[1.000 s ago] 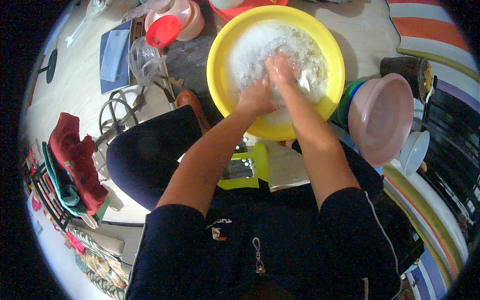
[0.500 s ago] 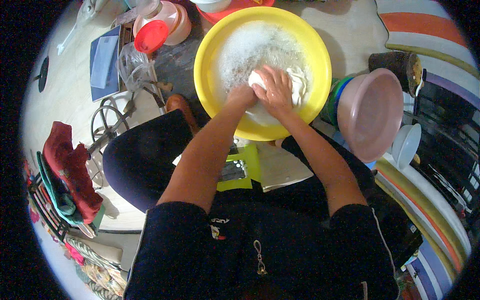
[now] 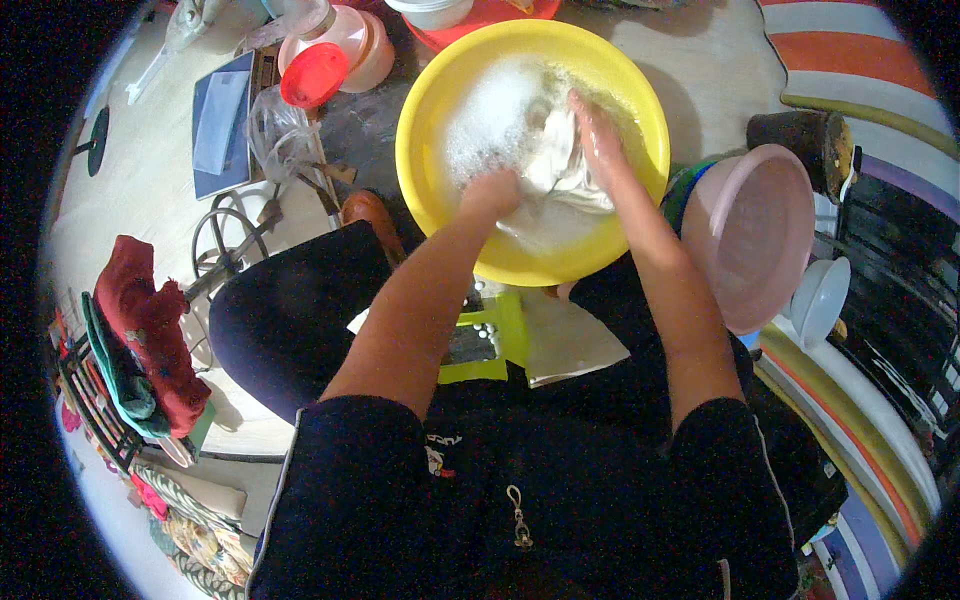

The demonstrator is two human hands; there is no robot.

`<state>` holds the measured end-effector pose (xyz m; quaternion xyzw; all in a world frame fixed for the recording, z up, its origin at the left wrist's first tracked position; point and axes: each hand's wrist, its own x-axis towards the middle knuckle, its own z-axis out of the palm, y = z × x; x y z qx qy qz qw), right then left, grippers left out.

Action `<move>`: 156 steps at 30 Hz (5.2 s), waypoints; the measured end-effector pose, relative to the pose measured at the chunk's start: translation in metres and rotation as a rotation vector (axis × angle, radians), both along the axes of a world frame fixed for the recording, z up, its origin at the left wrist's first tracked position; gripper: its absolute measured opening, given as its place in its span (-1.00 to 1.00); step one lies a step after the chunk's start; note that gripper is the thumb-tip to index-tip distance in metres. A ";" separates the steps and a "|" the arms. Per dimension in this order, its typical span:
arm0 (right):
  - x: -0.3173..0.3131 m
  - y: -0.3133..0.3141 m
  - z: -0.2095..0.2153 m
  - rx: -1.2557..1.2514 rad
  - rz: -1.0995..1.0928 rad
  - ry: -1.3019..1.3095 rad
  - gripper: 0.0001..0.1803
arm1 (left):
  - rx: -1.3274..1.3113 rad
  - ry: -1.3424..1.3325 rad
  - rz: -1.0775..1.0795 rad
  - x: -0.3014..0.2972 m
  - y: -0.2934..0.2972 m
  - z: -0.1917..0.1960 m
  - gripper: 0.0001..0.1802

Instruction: The person washes a white cloth by hand in a yellow basin filled with soapy water, scrubbing and wringing it out. They then place the white cloth in a pink basin and pick up a green cloth to wash in the same yellow basin, scrubbing and wringing it repeatedly.

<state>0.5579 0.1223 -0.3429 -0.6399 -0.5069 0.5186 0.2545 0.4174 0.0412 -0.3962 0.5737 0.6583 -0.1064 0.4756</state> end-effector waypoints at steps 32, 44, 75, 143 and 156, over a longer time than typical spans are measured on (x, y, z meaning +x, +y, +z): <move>-0.026 -0.047 -0.044 0.332 0.454 -0.642 -0.52 | 0.165 -0.115 0.027 0.004 -0.003 -0.037 -0.41; -0.006 0.001 0.018 0.143 -0.026 -0.084 -0.64 | 0.103 -0.084 0.041 0.000 -0.003 -0.011 -0.56; -0.018 -0.070 -0.041 0.638 0.283 -0.548 -0.62 | -0.012 -0.005 -0.298 0.000 0.014 -0.009 -0.51; -0.032 -0.086 0.041 0.679 0.497 -0.652 -0.64 | 0.372 0.453 -0.704 0.004 -0.011 0.051 -0.43; -0.014 0.036 -0.092 0.038 0.441 -0.636 -0.64 | 0.423 0.002 -0.094 0.000 -0.024 0.042 -0.57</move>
